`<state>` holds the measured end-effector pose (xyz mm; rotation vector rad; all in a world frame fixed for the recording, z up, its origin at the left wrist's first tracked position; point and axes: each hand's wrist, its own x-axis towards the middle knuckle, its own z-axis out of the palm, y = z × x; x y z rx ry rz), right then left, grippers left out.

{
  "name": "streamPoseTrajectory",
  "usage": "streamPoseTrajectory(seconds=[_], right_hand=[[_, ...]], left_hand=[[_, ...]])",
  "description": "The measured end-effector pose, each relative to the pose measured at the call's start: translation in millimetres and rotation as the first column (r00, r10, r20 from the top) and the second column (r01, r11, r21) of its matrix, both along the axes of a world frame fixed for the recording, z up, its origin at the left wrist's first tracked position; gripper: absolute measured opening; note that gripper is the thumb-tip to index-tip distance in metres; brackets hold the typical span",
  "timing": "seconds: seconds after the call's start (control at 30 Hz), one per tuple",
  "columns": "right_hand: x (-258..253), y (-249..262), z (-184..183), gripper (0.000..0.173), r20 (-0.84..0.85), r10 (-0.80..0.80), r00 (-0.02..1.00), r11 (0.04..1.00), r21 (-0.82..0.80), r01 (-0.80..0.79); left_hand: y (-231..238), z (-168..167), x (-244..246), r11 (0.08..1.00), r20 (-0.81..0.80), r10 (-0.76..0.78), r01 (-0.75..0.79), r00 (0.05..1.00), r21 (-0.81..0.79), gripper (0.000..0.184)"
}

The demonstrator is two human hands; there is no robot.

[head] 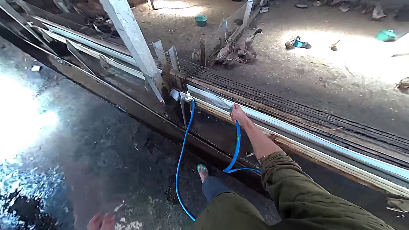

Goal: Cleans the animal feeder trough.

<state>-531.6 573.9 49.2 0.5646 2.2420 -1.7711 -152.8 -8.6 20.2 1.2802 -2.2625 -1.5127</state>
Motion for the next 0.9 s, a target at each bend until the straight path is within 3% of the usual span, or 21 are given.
streamPoseTrajectory(seconds=[0.17,0.27,0.4,0.5,0.6,0.8,0.9], right_hand=[[-98.2,-60.9,-21.3,0.038,0.04,0.055,0.998,0.998,-0.038,-0.054],[-153.9,-93.7,-32.7,0.035,0.082,0.071,0.994,0.994,-0.089,-0.064],[-207.1,-124.5,-40.1,0.037,0.125,0.132,0.983,0.99,-0.068,-0.124],[-228.9,-122.9,-47.1,0.041,0.221,0.069,0.973,0.994,0.068,-0.086],[-239.8,-132.7,-61.4,0.037,0.278,-0.028,0.96,0.999,0.05,0.014],[-291.2,-240.1,-53.5,0.04,0.312,0.066,0.948,0.989,0.105,-0.104],[-312.6,-292.0,-56.7,0.043,0.375,0.009,0.927,0.98,0.182,-0.083]], left_hand=[[75.4,-20.8,-186.1,0.947,-0.002,-0.268,0.263,0.964,0.184,0.052],[119.9,-28.1,-262.1,0.865,0.008,-0.417,0.394,0.909,0.311,0.054],[133.5,-11.1,-344.6,0.778,-0.048,-0.536,0.515,0.843,0.359,0.056],[122.5,1.7,-392.4,0.761,-0.087,-0.544,0.535,0.834,0.366,0.054],[110.8,0.9,-433.0,0.737,-0.107,-0.544,0.535,0.832,0.413,0.051],[99.2,-27.2,-534.0,0.644,-0.155,-0.523,0.507,0.838,0.572,0.041],[89.2,-46.4,-604.5,0.611,-0.079,-0.493,0.409,0.867,0.678,0.04]])
